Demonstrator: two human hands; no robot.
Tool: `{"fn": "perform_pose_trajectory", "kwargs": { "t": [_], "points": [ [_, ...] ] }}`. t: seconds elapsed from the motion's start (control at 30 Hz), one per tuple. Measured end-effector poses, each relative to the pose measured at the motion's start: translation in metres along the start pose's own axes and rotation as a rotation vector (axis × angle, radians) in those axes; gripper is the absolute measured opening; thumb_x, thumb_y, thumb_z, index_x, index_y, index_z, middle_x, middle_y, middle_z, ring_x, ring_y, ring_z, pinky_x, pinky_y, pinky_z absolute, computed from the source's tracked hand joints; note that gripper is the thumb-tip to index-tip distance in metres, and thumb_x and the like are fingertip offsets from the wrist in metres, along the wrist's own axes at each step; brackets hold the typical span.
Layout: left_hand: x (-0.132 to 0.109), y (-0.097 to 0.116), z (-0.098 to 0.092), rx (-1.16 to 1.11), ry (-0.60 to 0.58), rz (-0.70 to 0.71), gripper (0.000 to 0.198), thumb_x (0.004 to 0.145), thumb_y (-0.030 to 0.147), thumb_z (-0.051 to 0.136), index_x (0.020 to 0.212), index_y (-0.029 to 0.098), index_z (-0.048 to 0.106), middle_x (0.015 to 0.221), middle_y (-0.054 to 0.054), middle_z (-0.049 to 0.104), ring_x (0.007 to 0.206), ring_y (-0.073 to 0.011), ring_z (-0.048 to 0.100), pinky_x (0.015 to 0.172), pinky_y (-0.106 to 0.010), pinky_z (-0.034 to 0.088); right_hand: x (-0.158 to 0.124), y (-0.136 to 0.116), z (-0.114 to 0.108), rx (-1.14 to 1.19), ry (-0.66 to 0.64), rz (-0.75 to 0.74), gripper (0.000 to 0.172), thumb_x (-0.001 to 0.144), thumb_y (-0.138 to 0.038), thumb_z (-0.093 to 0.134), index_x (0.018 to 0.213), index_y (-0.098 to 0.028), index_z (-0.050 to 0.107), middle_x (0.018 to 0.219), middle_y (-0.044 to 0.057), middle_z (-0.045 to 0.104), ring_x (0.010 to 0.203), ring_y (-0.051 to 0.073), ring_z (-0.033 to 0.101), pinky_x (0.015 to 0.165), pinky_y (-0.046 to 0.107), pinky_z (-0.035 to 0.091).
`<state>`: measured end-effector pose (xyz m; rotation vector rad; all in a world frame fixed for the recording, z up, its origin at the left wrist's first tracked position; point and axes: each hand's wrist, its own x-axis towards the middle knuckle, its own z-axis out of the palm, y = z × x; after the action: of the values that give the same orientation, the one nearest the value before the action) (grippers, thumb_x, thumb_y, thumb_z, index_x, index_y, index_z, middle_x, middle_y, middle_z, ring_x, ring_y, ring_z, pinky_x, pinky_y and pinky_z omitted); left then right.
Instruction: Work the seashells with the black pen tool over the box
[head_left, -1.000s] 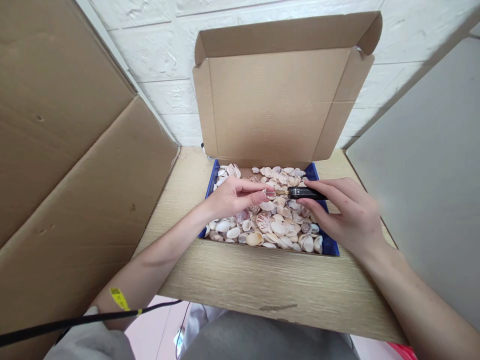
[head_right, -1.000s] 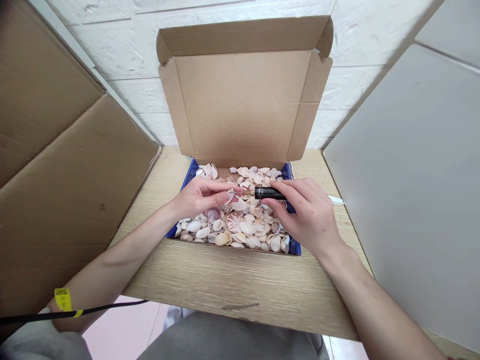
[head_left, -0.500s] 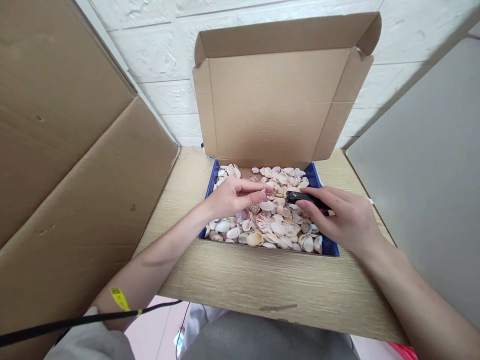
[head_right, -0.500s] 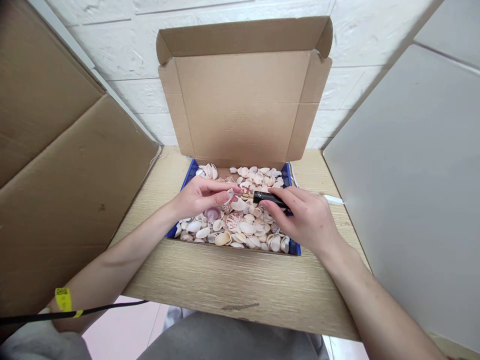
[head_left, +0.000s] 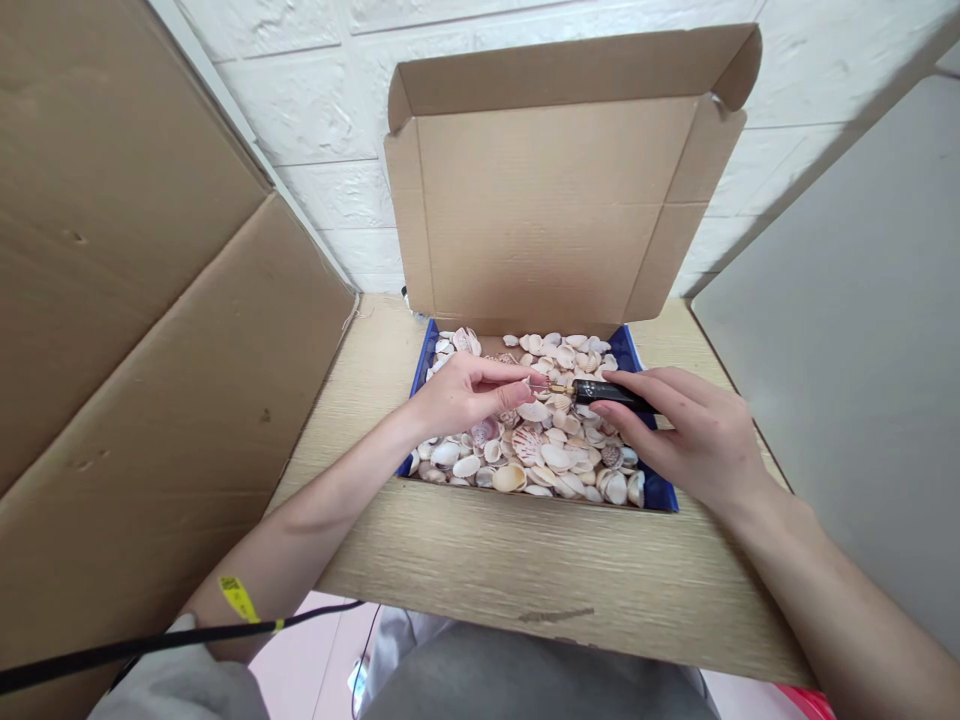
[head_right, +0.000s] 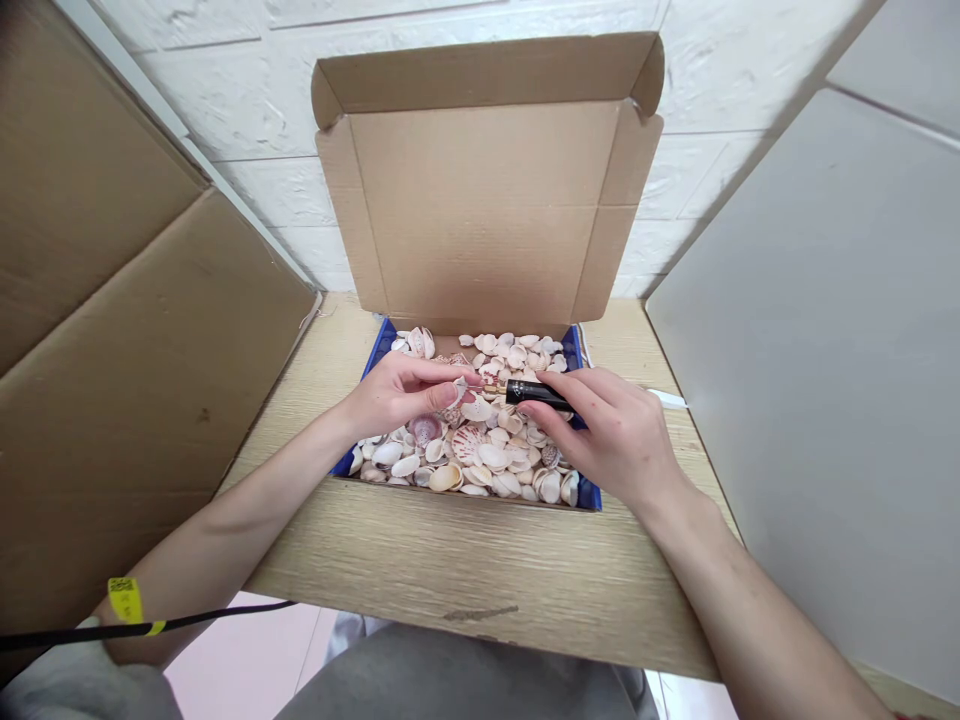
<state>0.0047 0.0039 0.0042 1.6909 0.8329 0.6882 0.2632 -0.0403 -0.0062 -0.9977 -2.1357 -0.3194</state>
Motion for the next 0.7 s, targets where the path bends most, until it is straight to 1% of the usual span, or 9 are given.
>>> {"fn": "perform_pose_trajectory", "kwargs": {
  "t": [0.07, 0.2, 0.33, 0.47, 0.63, 0.7],
  "points": [
    [0.0, -0.0001, 0.0, 0.0, 0.001, 0.003, 0.04, 0.086, 0.043, 0.068, 0.111, 0.013, 0.076, 0.109, -0.01, 0.078, 0.103, -0.0211, 0.074, 0.085, -0.025, 0.059, -0.0003, 0.0003, -0.0002, 0.018, 0.003, -0.002, 0.022, 0.087, -0.027, 0.073, 0.106, -0.018, 0.067, 0.087, 0.007, 0.075, 0.068, 0.018, 0.069, 0.058, 0.029, 0.055],
    [0.0, -0.0008, 0.0003, 0.006, 0.01, 0.008, 0.04, 0.085, 0.044, 0.069, 0.11, 0.014, 0.077, 0.107, -0.01, 0.078, 0.1, -0.0213, 0.074, 0.085, -0.026, 0.059, -0.0003, 0.0, -0.0009, 0.031, -0.007, 0.04, 0.023, 0.088, -0.03, 0.071, 0.11, -0.024, 0.067, 0.089, 0.005, 0.075, 0.07, 0.019, 0.07, 0.061, 0.031, 0.056],
    [-0.0005, -0.0005, 0.0007, 0.01, 0.014, 0.008, 0.042, 0.084, 0.046, 0.07, 0.109, 0.013, 0.077, 0.105, -0.012, 0.078, 0.096, -0.0212, 0.075, 0.079, -0.025, 0.059, 0.0026, -0.001, -0.0021, 0.03, 0.001, 0.047, 0.023, 0.089, -0.03, 0.07, 0.111, -0.025, 0.067, 0.09, 0.005, 0.075, 0.071, 0.019, 0.068, 0.065, 0.033, 0.056],
    [-0.0008, 0.0001, 0.0014, 0.025, 0.016, -0.006, 0.044, 0.084, 0.048, 0.069, 0.11, 0.013, 0.077, 0.106, -0.012, 0.078, 0.09, -0.0209, 0.075, 0.071, -0.024, 0.059, 0.0054, -0.0015, -0.0028, 0.027, 0.017, 0.033, 0.025, 0.088, -0.028, 0.07, 0.113, -0.025, 0.066, 0.092, 0.006, 0.074, 0.075, 0.021, 0.068, 0.068, 0.036, 0.056],
    [-0.0007, 0.0002, 0.0016, 0.03, 0.015, -0.012, 0.044, 0.085, 0.046, 0.069, 0.112, 0.013, 0.076, 0.105, -0.012, 0.078, 0.087, -0.0203, 0.075, 0.069, -0.025, 0.059, 0.0028, -0.0009, -0.0009, 0.035, 0.011, 0.035, 0.025, 0.088, -0.028, 0.072, 0.111, -0.023, 0.066, 0.091, 0.006, 0.074, 0.073, 0.02, 0.069, 0.066, 0.033, 0.056],
    [-0.0007, 0.0004, 0.0012, 0.028, 0.012, 0.001, 0.043, 0.085, 0.045, 0.069, 0.111, 0.013, 0.077, 0.106, -0.012, 0.078, 0.091, -0.0205, 0.075, 0.073, -0.025, 0.059, 0.0009, -0.0009, -0.0002, 0.027, -0.01, 0.056, 0.021, 0.089, -0.031, 0.07, 0.108, -0.022, 0.067, 0.087, 0.005, 0.074, 0.07, 0.018, 0.069, 0.062, 0.031, 0.055]
  ]
}}
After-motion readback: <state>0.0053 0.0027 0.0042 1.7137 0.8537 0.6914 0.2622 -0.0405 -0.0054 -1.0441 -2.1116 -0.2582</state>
